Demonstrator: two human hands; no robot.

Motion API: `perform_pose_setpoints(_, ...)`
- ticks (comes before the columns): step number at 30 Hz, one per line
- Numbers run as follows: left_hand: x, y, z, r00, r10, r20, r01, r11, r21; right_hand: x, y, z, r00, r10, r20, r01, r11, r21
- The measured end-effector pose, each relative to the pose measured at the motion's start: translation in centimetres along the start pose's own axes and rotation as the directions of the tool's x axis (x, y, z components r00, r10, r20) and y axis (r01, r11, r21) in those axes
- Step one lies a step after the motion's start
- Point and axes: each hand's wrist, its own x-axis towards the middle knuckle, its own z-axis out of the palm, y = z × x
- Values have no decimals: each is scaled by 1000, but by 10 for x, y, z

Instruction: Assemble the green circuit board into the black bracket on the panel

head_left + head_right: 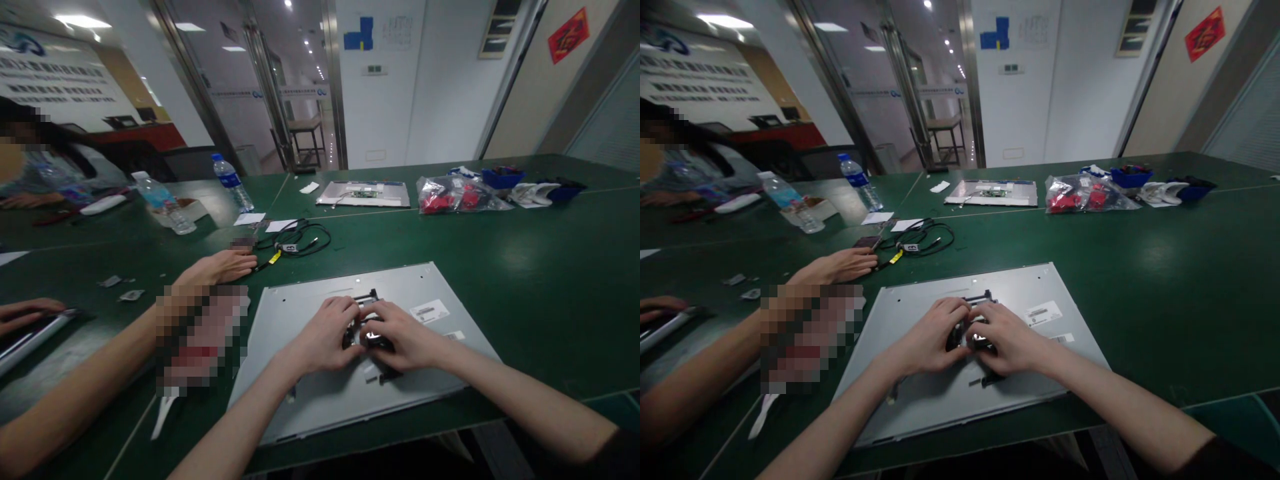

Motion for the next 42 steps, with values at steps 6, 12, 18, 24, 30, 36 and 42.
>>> perform_pose_setpoints(6, 0, 1, -2, 1000, 7, 18, -7, 1000, -3, 0, 5, -11, 997, 40, -69, -45, 997, -68)
perform_pose_setpoints(12, -1, 2, -3, 1000, -1, 28, 1, 1000, 0, -1, 10, -5, 998, 48, -44, -52, 992, -112)
perform_pose_setpoints(18, -1, 2, -2, 1000, 0, 25, 0, 1000, 1, -1, 9, -3, 998, 51, -25, -54, 992, -114)
perform_pose_setpoints(24, 0, 2, -2, 1000, -1, 26, 1, 1000, -6, 1, 9, -2, 999, 45, -7, -46, 994, -101)
perform_pose_setpoints(30, -1, 2, -3, 1000, -10, 29, 11, 999, -32, 1, 11, -1, 999, 50, 1, -49, 992, -119)
perform_pose_setpoints(36, -1, 2, -2, 999, -15, 35, 17, 999, -33, 3, 12, -1, 999, 42, 10, -41, 992, -119)
perform_pose_setpoints(42, -1, 2, -3, 1000, -5, 31, 7, 999, -40, 4, 10, -2, 999, 45, 11, -43, 991, -125)
